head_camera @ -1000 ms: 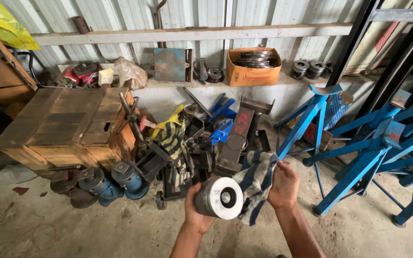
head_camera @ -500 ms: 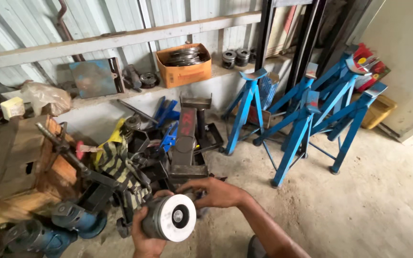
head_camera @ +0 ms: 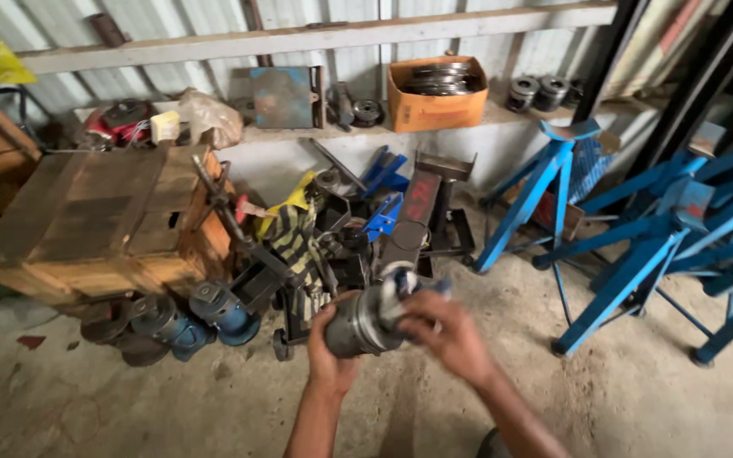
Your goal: The person holds a metal piston and wipes it with a cloth. They rotate the piston to clean different sides and the top surface, repeatedly rubbing the cloth over the metal part in a workshop setting.
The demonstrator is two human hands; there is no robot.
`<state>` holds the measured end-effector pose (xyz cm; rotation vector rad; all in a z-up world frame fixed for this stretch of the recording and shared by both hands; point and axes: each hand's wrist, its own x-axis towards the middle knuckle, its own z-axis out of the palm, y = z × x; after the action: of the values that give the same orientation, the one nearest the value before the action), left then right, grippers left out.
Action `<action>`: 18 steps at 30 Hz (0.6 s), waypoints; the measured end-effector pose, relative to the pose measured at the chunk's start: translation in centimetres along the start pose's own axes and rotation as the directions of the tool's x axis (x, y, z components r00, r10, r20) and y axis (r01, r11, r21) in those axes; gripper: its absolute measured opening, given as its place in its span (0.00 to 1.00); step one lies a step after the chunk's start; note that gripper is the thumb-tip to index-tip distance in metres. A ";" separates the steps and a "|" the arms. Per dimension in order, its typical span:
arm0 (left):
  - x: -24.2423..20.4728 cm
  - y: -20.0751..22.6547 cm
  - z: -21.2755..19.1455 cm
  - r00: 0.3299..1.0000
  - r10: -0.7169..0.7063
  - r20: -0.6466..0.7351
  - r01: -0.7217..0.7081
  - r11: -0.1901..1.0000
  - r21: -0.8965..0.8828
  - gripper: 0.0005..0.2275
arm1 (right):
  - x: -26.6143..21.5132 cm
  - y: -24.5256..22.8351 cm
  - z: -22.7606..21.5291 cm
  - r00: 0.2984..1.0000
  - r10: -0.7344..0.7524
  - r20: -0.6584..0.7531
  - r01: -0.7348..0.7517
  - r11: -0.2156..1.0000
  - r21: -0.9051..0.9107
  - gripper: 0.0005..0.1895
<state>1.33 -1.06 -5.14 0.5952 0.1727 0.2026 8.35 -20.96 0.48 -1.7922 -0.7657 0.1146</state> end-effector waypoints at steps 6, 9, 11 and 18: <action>-0.6 0.0 0.1 0.994 -0.007 0.113 -0.021 0.969 0.246 0.18 | 0.8 -0.2 2.2 0.958 -0.084 -0.273 0.071 0.996 -0.055 0.06; -0.3 -0.6 0.4 0.999 0.036 0.026 -0.041 0.974 0.224 0.18 | 0.5 0.1 1.8 0.987 0.106 -0.119 -0.098 0.993 0.069 0.04; -0.3 0.0 0.5 0.998 0.035 -0.045 -0.024 0.972 0.232 0.18 | -0.2 0.0 2.1 0.995 -0.091 -0.039 0.092 0.996 0.022 0.05; -1.7 1.2 1.0 0.999 -0.026 0.019 0.016 0.916 0.401 0.17 | 0.7 1.8 3.5 0.979 -0.018 -0.204 0.031 0.998 0.058 0.06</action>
<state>-0.24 -1.02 -3.46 1.0048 0.1986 0.1390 8.13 -18.06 -2.18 -1.7055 -0.6308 -0.0605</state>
